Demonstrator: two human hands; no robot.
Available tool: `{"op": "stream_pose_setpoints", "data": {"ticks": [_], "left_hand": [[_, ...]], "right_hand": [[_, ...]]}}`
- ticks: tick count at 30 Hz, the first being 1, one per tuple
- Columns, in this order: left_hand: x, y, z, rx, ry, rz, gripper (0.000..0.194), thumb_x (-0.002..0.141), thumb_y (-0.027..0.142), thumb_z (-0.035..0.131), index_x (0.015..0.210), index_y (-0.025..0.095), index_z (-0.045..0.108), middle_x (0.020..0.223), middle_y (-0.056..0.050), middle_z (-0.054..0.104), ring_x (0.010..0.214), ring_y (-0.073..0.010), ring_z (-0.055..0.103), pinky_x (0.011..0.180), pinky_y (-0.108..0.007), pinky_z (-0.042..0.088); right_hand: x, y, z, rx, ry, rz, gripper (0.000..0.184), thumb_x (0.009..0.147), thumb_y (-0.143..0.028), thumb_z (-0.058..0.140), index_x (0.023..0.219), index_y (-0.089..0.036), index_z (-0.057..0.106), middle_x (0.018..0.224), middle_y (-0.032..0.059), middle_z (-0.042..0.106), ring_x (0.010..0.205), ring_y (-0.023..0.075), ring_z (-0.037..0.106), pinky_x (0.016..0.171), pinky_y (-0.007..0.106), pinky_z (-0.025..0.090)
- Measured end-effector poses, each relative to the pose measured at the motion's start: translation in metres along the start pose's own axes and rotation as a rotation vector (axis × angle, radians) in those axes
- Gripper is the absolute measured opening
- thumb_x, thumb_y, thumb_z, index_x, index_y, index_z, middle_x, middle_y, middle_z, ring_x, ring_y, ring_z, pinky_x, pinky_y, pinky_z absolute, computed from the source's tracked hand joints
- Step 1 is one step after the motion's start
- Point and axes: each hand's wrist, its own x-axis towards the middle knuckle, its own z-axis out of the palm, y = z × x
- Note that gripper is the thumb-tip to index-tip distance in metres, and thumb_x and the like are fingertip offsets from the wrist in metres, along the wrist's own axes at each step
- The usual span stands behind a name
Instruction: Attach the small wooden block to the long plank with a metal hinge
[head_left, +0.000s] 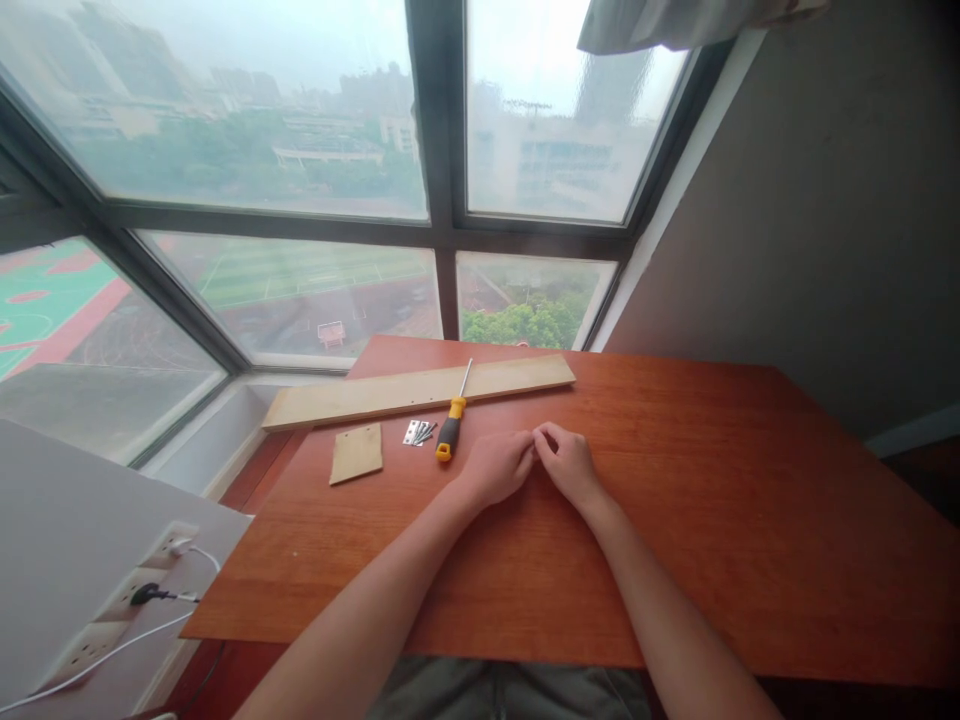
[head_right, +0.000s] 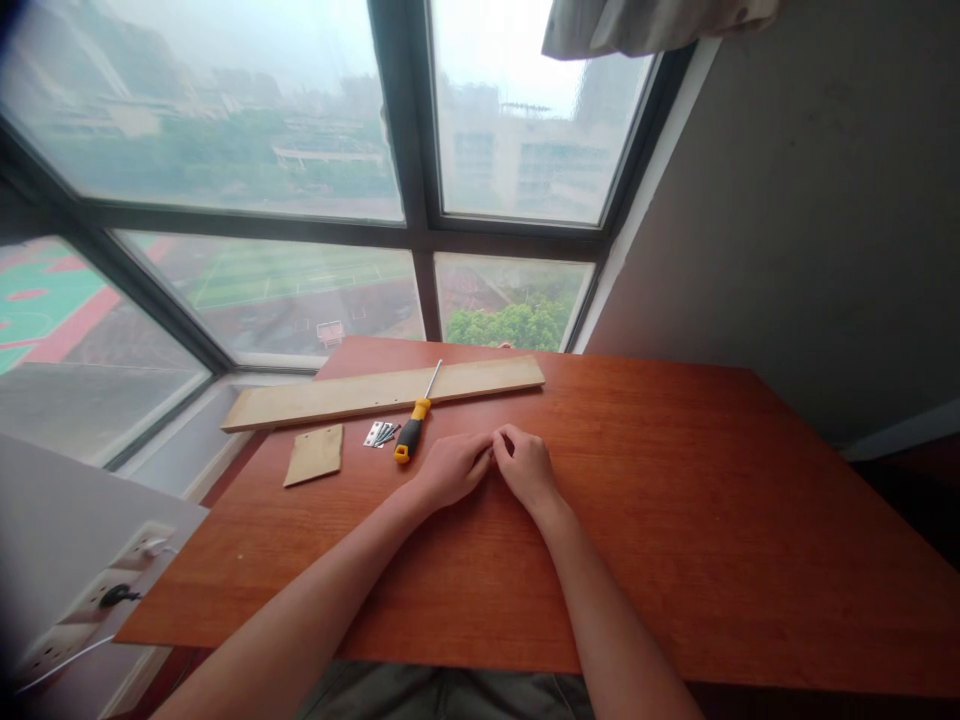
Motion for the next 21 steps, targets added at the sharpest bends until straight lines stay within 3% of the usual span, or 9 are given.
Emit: {"op": "stream_pose_setpoints", "data": {"ticks": [21], "left_hand": [[-0.0015, 0.0000, -0.0025, 0.075, 0.006, -0.067, 0.024, 0.095, 0.032, 0.044, 0.096, 0.022, 0.066, 0.095, -0.005, 0.074, 0.083, -0.0222, 0.069, 0.068, -0.029, 0.045]], "right_hand": [[-0.0022, -0.0006, 0.0051, -0.149, -0.034, -0.012, 0.026, 0.091, -0.032, 0.045, 0.073, -0.022, 0.061, 0.070, 0.0036, 0.068, 0.067, 0.0180, 0.060, 0.066, 0.027, 0.037]]}}
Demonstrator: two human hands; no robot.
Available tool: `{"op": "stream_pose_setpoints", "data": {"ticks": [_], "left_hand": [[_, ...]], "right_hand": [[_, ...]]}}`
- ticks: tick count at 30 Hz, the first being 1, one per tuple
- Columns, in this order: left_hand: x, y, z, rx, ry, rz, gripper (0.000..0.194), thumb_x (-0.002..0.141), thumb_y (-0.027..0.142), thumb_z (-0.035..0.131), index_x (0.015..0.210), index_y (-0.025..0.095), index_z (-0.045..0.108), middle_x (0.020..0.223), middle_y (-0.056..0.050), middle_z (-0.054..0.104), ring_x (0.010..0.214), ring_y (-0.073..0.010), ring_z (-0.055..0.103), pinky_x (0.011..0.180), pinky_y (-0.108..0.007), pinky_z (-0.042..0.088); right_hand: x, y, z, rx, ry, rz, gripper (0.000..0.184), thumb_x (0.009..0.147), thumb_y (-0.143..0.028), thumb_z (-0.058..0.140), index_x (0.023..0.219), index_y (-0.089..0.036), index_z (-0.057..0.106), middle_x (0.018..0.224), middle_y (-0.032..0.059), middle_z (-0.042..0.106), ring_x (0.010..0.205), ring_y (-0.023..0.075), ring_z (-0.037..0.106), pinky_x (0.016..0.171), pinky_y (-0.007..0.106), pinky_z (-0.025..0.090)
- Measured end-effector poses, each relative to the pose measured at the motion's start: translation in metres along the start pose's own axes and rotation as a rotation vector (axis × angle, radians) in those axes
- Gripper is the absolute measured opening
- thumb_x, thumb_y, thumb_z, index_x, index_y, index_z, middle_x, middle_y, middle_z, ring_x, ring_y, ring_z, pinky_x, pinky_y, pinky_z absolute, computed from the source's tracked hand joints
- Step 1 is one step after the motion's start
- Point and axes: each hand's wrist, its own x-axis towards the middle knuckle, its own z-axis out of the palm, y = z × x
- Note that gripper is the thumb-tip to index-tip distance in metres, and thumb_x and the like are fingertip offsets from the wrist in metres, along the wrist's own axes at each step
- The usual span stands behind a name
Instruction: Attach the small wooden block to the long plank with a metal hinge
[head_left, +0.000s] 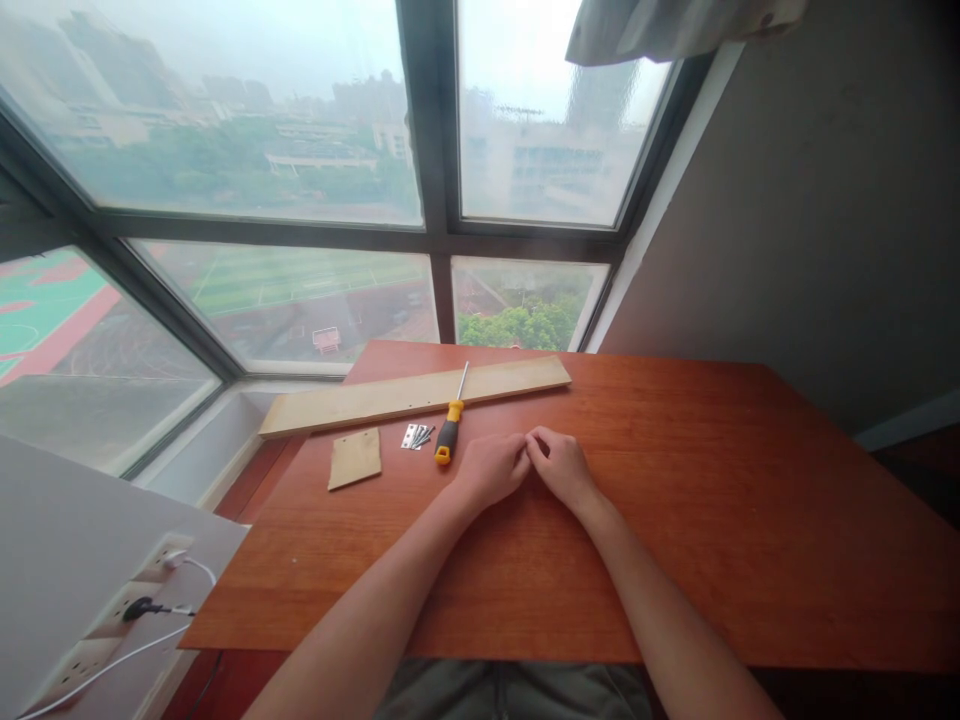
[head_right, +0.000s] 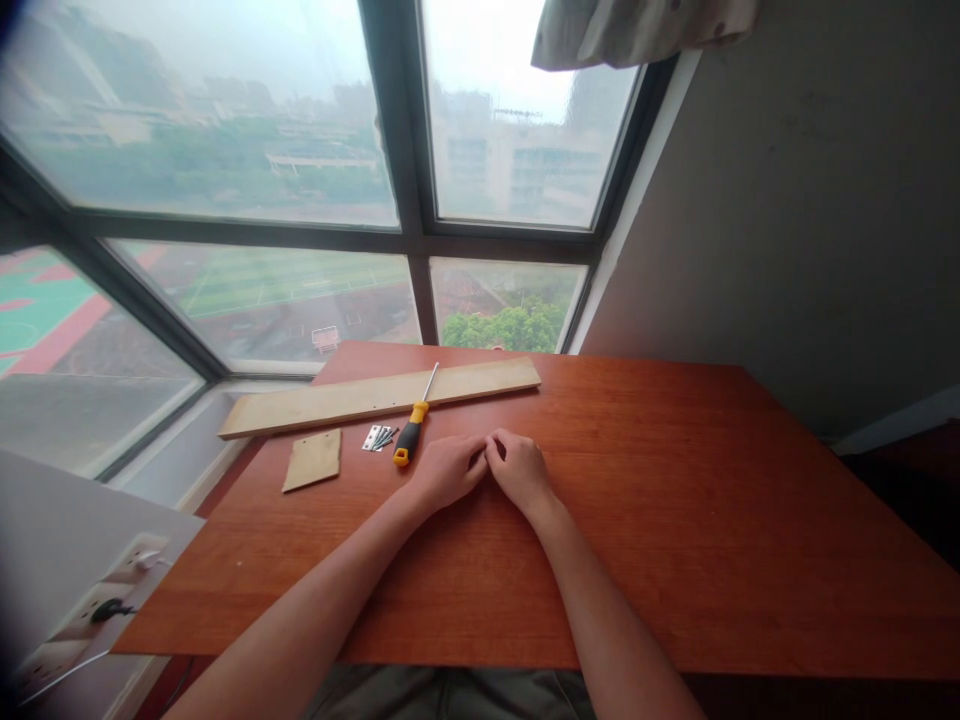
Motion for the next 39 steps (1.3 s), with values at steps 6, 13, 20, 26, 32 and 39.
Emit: {"op": "stream_pose_setpoints", "data": {"ticks": [6, 13, 20, 26, 32, 39], "left_hand": [[-0.0001, -0.0003, -0.0015, -0.020, -0.002, 0.017, 0.023, 0.095, 0.032, 0.044, 0.096, 0.022, 0.065, 0.094, -0.005, 0.074, 0.084, -0.0213, 0.069, 0.069, -0.028, 0.044], [-0.0001, -0.0016, -0.0018, -0.003, -0.016, 0.039, 0.022, 0.094, 0.031, 0.044, 0.094, 0.022, 0.064, 0.094, -0.005, 0.074, 0.081, -0.0212, 0.068, 0.068, -0.028, 0.043], [-0.0002, -0.0024, -0.0020, -0.009, -0.017, 0.041, 0.023, 0.094, 0.031, 0.044, 0.095, 0.022, 0.065, 0.094, -0.005, 0.074, 0.081, -0.0208, 0.068, 0.068, -0.027, 0.043], [0.0005, -0.0016, -0.0024, -0.019, -0.029, 0.026, 0.023, 0.094, 0.031, 0.045, 0.094, 0.022, 0.066, 0.093, -0.005, 0.074, 0.082, -0.0206, 0.068, 0.069, -0.027, 0.044], [0.0003, -0.0026, -0.0017, -0.036, -0.021, 0.029, 0.024, 0.094, 0.031, 0.044, 0.097, 0.022, 0.067, 0.094, -0.006, 0.074, 0.083, -0.0210, 0.068, 0.070, -0.027, 0.045], [-0.0001, -0.0025, -0.0018, -0.015, -0.020, 0.028, 0.025, 0.094, 0.032, 0.044, 0.097, 0.022, 0.066, 0.094, -0.005, 0.074, 0.083, -0.0213, 0.068, 0.069, -0.027, 0.044]], "right_hand": [[0.0004, 0.0004, 0.0003, -0.011, 0.000, -0.003, 0.026, 0.091, -0.032, 0.045, 0.074, -0.022, 0.062, 0.072, 0.0037, 0.068, 0.068, 0.0181, 0.060, 0.066, 0.027, 0.036], [0.0002, 0.0007, 0.0010, -0.015, 0.007, -0.004, 0.025, 0.090, -0.031, 0.045, 0.075, -0.022, 0.063, 0.073, 0.0036, 0.069, 0.068, 0.0181, 0.060, 0.066, 0.027, 0.036], [0.0000, 0.0005, 0.0009, -0.015, 0.001, -0.003, 0.025, 0.091, -0.031, 0.045, 0.075, -0.022, 0.063, 0.073, 0.0037, 0.070, 0.069, 0.0183, 0.062, 0.067, 0.027, 0.038], [0.0001, -0.0005, 0.0003, -0.019, 0.001, -0.002, 0.025, 0.091, -0.031, 0.045, 0.075, -0.023, 0.063, 0.074, 0.0035, 0.070, 0.070, 0.0183, 0.062, 0.068, 0.027, 0.038], [0.0007, 0.0005, 0.0004, -0.025, -0.001, 0.000, 0.025, 0.091, -0.031, 0.046, 0.075, -0.023, 0.063, 0.073, 0.0037, 0.070, 0.070, 0.0184, 0.062, 0.067, 0.027, 0.038], [0.0009, 0.0005, 0.0009, -0.020, -0.003, -0.001, 0.026, 0.091, -0.031, 0.045, 0.075, -0.022, 0.063, 0.074, 0.0036, 0.070, 0.070, 0.0182, 0.062, 0.067, 0.027, 0.038]]}}
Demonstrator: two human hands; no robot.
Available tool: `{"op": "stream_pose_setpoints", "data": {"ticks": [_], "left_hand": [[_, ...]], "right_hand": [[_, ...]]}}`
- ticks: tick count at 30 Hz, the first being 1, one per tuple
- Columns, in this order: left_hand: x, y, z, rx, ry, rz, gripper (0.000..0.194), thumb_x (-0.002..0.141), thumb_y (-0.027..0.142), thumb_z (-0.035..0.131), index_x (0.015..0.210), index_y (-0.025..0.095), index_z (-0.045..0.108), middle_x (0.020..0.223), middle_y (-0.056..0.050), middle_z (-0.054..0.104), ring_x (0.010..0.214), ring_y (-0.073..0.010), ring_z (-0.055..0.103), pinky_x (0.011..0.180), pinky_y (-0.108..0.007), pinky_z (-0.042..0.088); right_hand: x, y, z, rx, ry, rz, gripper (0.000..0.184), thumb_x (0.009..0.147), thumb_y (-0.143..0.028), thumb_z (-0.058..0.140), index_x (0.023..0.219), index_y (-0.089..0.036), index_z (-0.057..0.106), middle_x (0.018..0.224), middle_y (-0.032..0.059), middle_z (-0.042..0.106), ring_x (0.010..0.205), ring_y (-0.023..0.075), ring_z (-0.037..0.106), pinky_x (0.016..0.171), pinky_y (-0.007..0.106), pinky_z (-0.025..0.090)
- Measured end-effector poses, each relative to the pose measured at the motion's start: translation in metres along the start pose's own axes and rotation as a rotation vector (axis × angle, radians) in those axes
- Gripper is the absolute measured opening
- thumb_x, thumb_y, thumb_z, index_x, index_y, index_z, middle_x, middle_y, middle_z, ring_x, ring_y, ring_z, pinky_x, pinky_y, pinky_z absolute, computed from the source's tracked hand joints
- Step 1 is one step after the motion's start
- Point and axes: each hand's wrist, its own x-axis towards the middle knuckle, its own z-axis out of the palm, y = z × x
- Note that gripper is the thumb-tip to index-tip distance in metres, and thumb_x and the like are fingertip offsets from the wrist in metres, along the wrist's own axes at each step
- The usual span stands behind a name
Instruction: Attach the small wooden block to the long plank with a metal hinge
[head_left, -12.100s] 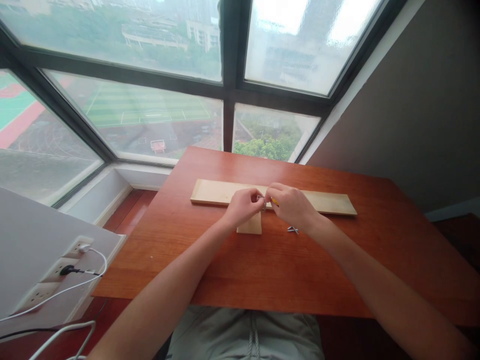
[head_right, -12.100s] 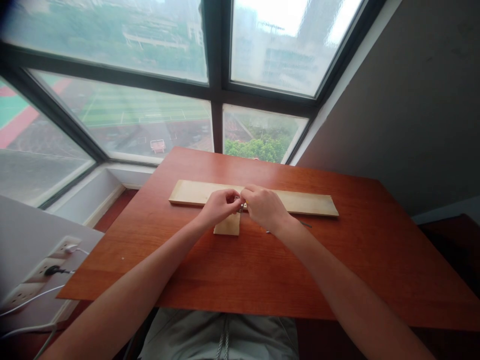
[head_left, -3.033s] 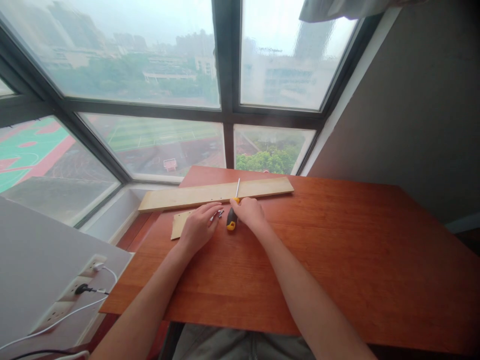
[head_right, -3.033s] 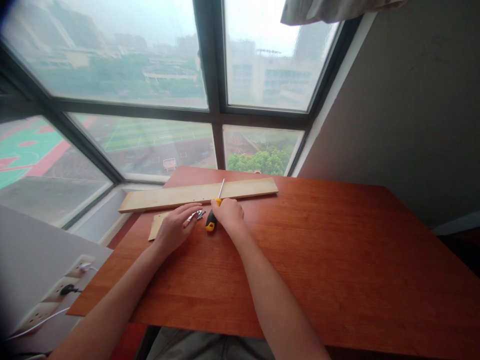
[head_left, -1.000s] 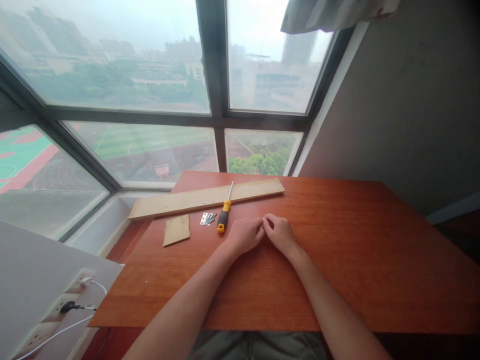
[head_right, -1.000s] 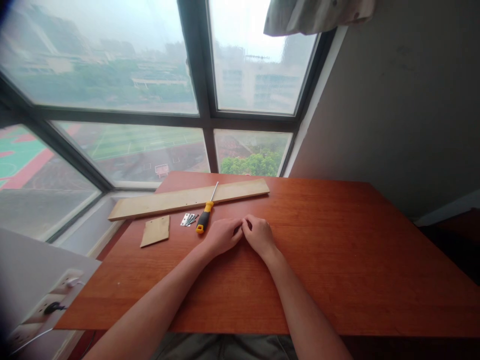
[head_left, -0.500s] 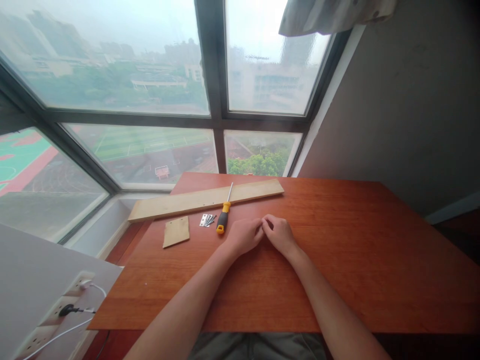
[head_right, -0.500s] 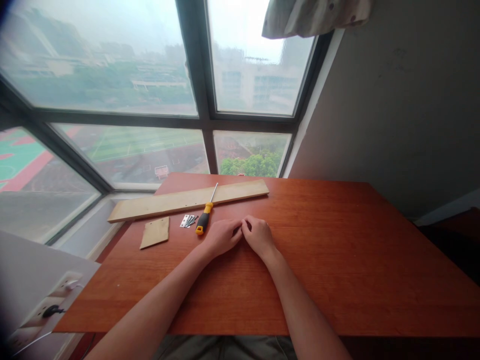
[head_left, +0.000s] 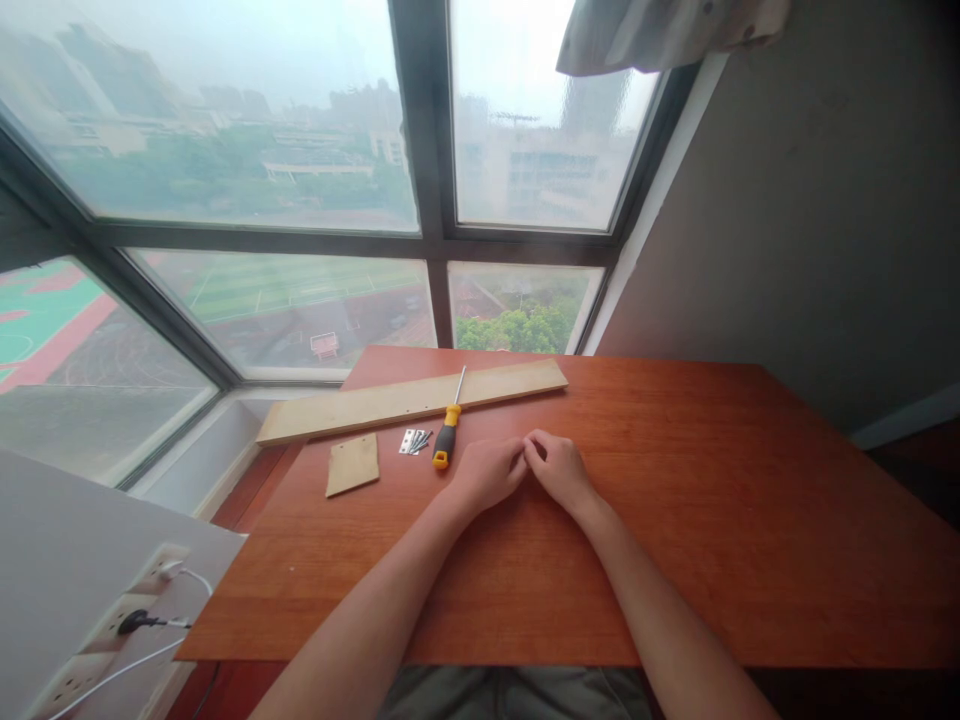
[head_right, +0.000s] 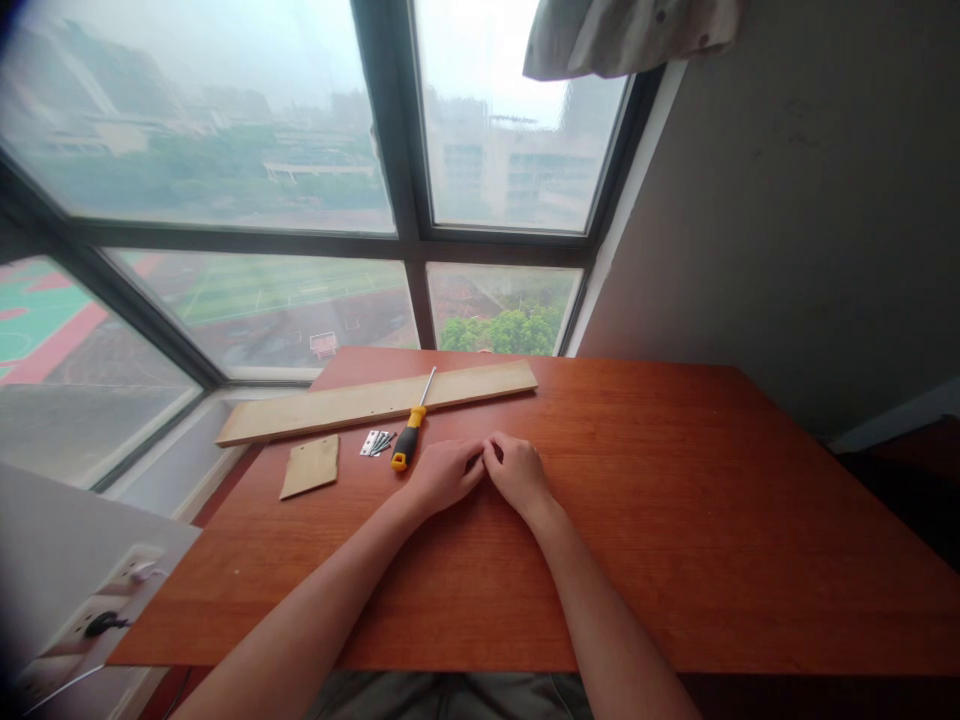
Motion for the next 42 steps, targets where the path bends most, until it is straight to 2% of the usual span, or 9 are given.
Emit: {"op": "stream_pose_setpoints", "data": {"ticks": [28, 42], "left_hand": [[-0.0002, 0.0019, -0.0034, -0.011, -0.017, -0.020, 0.024, 0.094, 0.032, 0.045, 0.095, 0.022, 0.066, 0.094, -0.005, 0.074, 0.084, -0.0210, 0.068, 0.069, -0.026, 0.044], [-0.0003, -0.0004, -0.0008, 0.013, 0.011, -0.004, 0.024, 0.095, 0.032, 0.044, 0.093, 0.022, 0.065, 0.092, -0.005, 0.074, 0.081, -0.0209, 0.068, 0.065, -0.027, 0.042]], "right_hand": [[0.0002, -0.0006, -0.0016, 0.008, -0.014, 0.001, 0.025, 0.091, -0.030, 0.046, 0.077, -0.023, 0.065, 0.074, 0.0032, 0.070, 0.070, 0.0181, 0.062, 0.066, 0.027, 0.038], [-0.0001, -0.0027, -0.0024, 0.008, -0.021, 0.006, 0.026, 0.092, -0.030, 0.045, 0.077, -0.022, 0.064, 0.075, 0.0037, 0.070, 0.071, 0.0184, 0.062, 0.067, 0.027, 0.038]]}}
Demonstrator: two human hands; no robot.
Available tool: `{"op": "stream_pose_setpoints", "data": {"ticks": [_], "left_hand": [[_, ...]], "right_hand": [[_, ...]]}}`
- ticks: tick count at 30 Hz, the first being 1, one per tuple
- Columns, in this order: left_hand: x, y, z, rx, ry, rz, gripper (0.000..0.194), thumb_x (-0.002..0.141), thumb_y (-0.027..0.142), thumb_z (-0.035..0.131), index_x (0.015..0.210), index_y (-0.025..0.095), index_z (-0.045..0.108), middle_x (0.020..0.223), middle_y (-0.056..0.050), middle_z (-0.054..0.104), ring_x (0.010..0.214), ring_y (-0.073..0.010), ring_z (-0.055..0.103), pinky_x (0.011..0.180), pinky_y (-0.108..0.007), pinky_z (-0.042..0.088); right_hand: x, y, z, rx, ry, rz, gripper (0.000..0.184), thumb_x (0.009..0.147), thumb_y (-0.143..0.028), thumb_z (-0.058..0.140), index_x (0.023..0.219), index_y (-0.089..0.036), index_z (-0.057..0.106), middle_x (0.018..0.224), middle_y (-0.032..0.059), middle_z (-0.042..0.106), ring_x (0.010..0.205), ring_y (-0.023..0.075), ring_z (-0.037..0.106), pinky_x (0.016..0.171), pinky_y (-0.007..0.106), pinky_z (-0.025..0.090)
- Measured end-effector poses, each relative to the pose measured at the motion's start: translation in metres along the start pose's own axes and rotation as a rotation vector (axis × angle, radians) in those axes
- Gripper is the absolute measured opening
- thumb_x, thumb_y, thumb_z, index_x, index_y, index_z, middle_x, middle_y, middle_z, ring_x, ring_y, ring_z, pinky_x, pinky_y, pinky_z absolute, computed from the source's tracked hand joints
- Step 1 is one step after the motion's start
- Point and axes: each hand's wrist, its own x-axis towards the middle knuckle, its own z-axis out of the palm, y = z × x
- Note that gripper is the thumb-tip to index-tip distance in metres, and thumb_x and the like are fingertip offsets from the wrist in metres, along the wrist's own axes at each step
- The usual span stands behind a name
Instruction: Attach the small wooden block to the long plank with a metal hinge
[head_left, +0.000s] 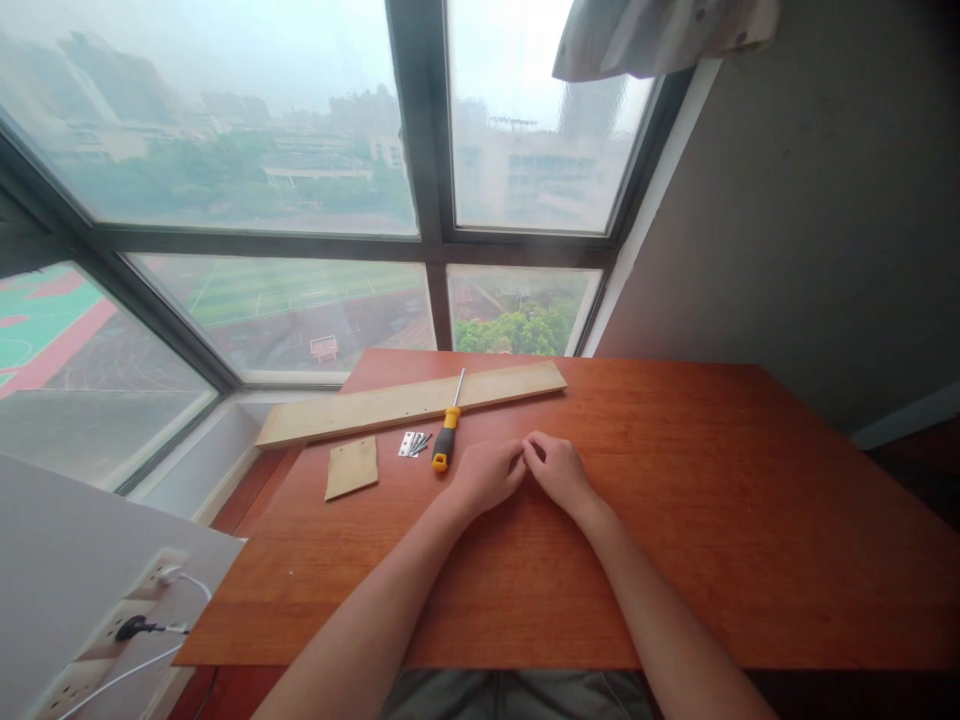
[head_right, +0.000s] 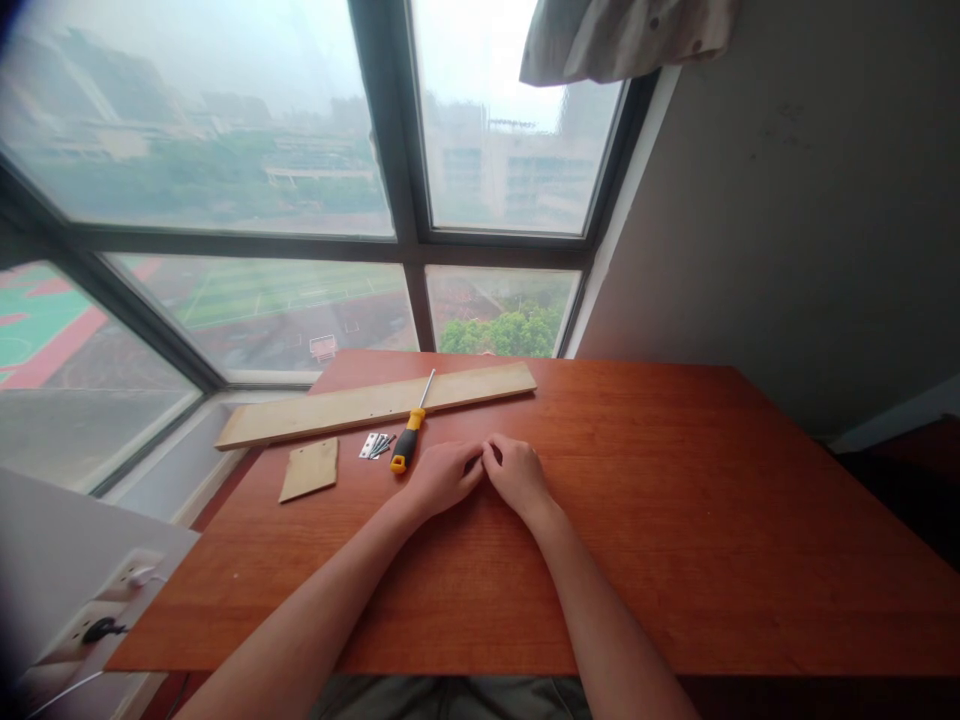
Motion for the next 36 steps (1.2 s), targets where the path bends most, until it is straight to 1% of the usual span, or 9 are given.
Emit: {"op": "stream_pose_setpoints", "data": {"ticks": [9, 20, 26, 36], "left_hand": [[0.0000, 0.0003, -0.0003, -0.009, 0.002, 0.003, 0.023, 0.094, 0.031, 0.044, 0.093, 0.022, 0.065, 0.091, -0.004, 0.074, 0.080, -0.0206, 0.068, 0.065, -0.027, 0.041], [0.0002, 0.0000, -0.0004, -0.023, -0.011, -0.008, 0.023, 0.094, 0.031, 0.044, 0.093, 0.022, 0.066, 0.090, -0.004, 0.074, 0.080, -0.0204, 0.068, 0.065, -0.026, 0.040], [0.0001, 0.0001, -0.0004, -0.020, 0.001, 0.000, 0.024, 0.094, 0.031, 0.044, 0.093, 0.022, 0.066, 0.091, -0.004, 0.074, 0.080, -0.0207, 0.068, 0.064, -0.026, 0.040], [0.0006, -0.0004, 0.0001, -0.030, -0.004, 0.016, 0.023, 0.094, 0.031, 0.044, 0.096, 0.022, 0.065, 0.095, -0.004, 0.074, 0.084, -0.0215, 0.068, 0.068, -0.027, 0.042]], "right_hand": [[0.0006, 0.0013, 0.0004, -0.001, -0.002, -0.001, 0.026, 0.091, -0.031, 0.045, 0.076, -0.022, 0.063, 0.074, 0.0039, 0.070, 0.070, 0.0183, 0.062, 0.066, 0.027, 0.037], [0.0011, 0.0026, 0.0017, 0.001, 0.002, -0.003, 0.025, 0.091, -0.031, 0.045, 0.077, -0.022, 0.064, 0.078, 0.0046, 0.072, 0.074, 0.0191, 0.064, 0.069, 0.027, 0.038], [0.0012, 0.0025, 0.0015, -0.003, 0.000, 0.000, 0.025, 0.091, -0.031, 0.045, 0.077, -0.022, 0.064, 0.075, 0.0040, 0.071, 0.071, 0.0185, 0.062, 0.068, 0.027, 0.038], [0.0006, 0.0019, 0.0013, -0.008, 0.001, 0.005, 0.024, 0.091, -0.031, 0.045, 0.077, -0.023, 0.063, 0.076, 0.0036, 0.070, 0.072, 0.0184, 0.062, 0.067, 0.027, 0.037]]}}
